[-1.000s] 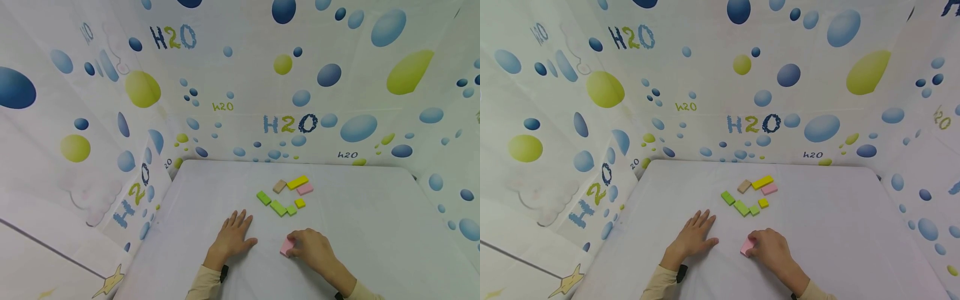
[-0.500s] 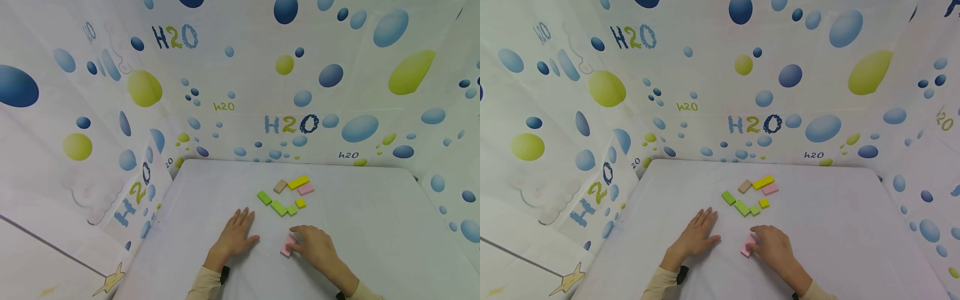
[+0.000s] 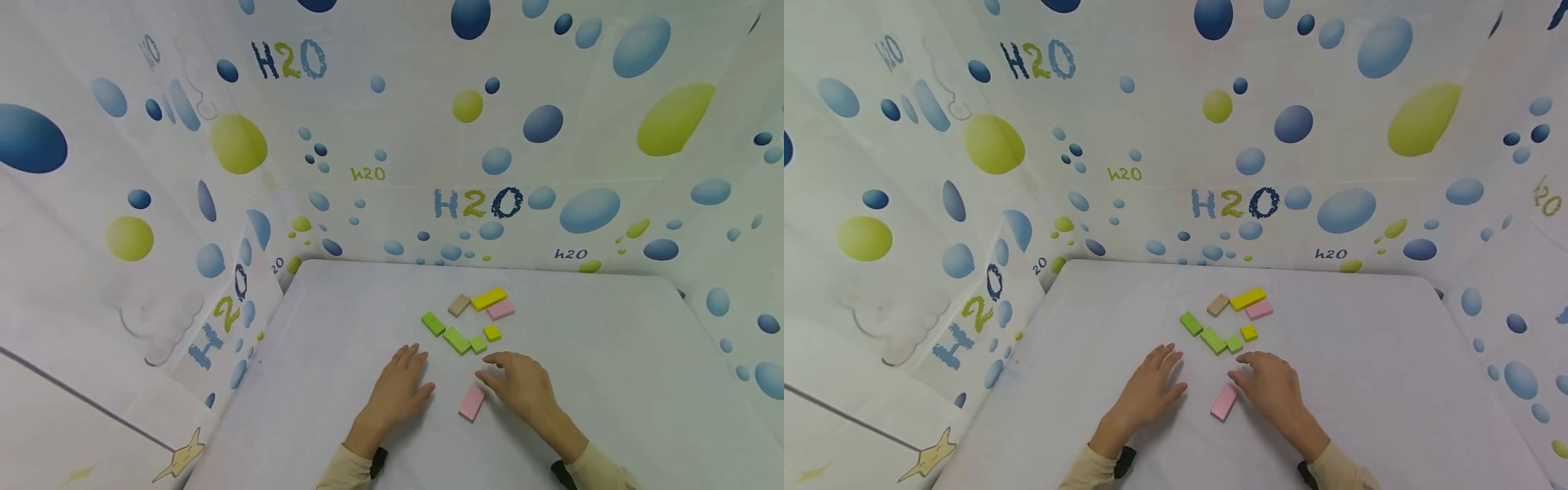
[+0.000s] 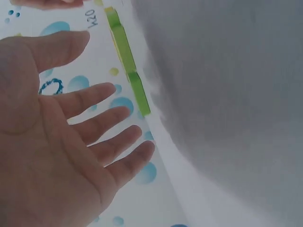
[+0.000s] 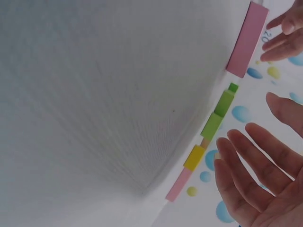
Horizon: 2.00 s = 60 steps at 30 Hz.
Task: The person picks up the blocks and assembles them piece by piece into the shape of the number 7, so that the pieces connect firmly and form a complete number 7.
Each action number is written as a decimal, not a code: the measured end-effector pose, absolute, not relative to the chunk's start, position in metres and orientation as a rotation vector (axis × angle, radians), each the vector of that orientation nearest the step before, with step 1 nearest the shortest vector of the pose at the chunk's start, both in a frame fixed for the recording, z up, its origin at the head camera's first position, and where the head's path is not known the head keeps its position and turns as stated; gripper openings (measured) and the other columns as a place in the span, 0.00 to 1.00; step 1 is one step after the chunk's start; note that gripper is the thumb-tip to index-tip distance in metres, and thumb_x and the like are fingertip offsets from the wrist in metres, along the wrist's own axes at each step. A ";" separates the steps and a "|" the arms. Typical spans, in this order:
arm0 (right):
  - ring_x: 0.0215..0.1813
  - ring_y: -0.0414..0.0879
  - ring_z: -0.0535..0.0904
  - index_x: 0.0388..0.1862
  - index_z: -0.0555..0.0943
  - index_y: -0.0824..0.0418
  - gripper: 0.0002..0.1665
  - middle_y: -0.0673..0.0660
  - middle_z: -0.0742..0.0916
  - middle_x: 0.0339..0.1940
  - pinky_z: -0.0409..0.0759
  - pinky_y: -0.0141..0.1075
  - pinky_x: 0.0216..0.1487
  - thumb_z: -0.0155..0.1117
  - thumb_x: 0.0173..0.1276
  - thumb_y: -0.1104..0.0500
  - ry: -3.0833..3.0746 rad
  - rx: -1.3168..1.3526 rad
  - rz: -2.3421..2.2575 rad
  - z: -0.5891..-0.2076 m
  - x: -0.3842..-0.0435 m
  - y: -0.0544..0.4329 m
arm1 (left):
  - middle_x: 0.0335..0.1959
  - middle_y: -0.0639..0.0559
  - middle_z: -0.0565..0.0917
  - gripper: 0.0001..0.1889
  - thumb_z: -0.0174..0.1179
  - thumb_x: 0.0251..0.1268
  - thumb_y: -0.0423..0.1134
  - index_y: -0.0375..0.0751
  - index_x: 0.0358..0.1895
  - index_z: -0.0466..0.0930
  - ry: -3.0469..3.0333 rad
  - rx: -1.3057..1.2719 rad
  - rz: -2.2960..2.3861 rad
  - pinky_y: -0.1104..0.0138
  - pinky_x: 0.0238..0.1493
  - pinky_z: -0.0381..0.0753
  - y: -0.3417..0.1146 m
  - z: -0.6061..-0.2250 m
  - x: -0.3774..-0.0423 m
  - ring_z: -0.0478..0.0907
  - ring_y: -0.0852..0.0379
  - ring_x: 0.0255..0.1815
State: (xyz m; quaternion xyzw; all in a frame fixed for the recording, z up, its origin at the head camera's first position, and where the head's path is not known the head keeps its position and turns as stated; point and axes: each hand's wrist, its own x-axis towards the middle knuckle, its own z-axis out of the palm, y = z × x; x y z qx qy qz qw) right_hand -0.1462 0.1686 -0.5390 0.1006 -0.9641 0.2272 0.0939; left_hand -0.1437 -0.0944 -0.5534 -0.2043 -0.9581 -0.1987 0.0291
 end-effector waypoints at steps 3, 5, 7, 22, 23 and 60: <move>0.44 0.52 0.89 0.46 0.92 0.56 0.19 0.52 0.93 0.43 0.85 0.45 0.37 0.81 0.61 0.47 -2.864 0.306 0.674 -0.541 -0.151 0.170 | 0.73 0.38 0.72 0.29 0.66 0.72 0.46 0.37 0.70 0.75 -2.943 -0.603 -0.647 0.47 0.68 0.74 -0.088 -0.550 -0.139 0.69 0.40 0.75; 0.44 0.53 0.90 0.46 0.92 0.57 0.19 0.52 0.93 0.43 0.85 0.44 0.36 0.81 0.61 0.48 -2.856 0.321 0.672 -0.542 -0.154 0.171 | 0.72 0.39 0.73 0.28 0.67 0.72 0.46 0.37 0.70 0.75 -2.928 -0.591 -0.663 0.48 0.65 0.77 -0.084 -0.548 -0.135 0.71 0.41 0.73; 0.43 0.53 0.90 0.45 0.92 0.57 0.18 0.53 0.93 0.42 0.85 0.43 0.35 0.82 0.60 0.48 -2.834 0.332 0.673 -0.544 -0.157 0.173 | 0.71 0.40 0.75 0.27 0.67 0.71 0.45 0.37 0.69 0.76 -2.901 -0.595 -0.657 0.48 0.63 0.79 -0.080 -0.547 -0.132 0.73 0.42 0.71; 0.36 0.51 0.89 0.44 0.92 0.60 0.16 0.55 0.93 0.37 0.83 0.42 0.29 0.80 0.63 0.51 -2.764 0.289 0.689 -0.551 -0.182 0.184 | 0.60 0.48 0.81 0.23 0.68 0.71 0.47 0.40 0.64 0.81 -2.889 -0.606 -0.618 0.60 0.51 0.84 -0.055 -0.551 -0.114 0.81 0.52 0.57; 0.35 0.50 0.89 0.44 0.92 0.60 0.16 0.55 0.93 0.37 0.82 0.41 0.29 0.79 0.64 0.51 -2.774 0.274 0.696 -0.550 -0.184 0.184 | 0.59 0.48 0.81 0.23 0.67 0.71 0.47 0.40 0.64 0.81 -2.901 -0.603 -0.614 0.61 0.50 0.85 -0.053 -0.552 -0.113 0.81 0.52 0.57; 0.52 0.67 0.83 0.64 0.79 0.73 0.35 0.73 0.79 0.62 0.83 0.60 0.48 0.69 0.72 0.47 -2.846 -0.022 0.714 -0.546 -0.242 0.201 | 0.39 0.50 0.77 0.19 0.71 0.67 0.48 0.35 0.47 0.85 -2.965 -0.557 -0.583 0.69 0.29 0.77 -0.016 -0.560 -0.099 0.73 0.58 0.35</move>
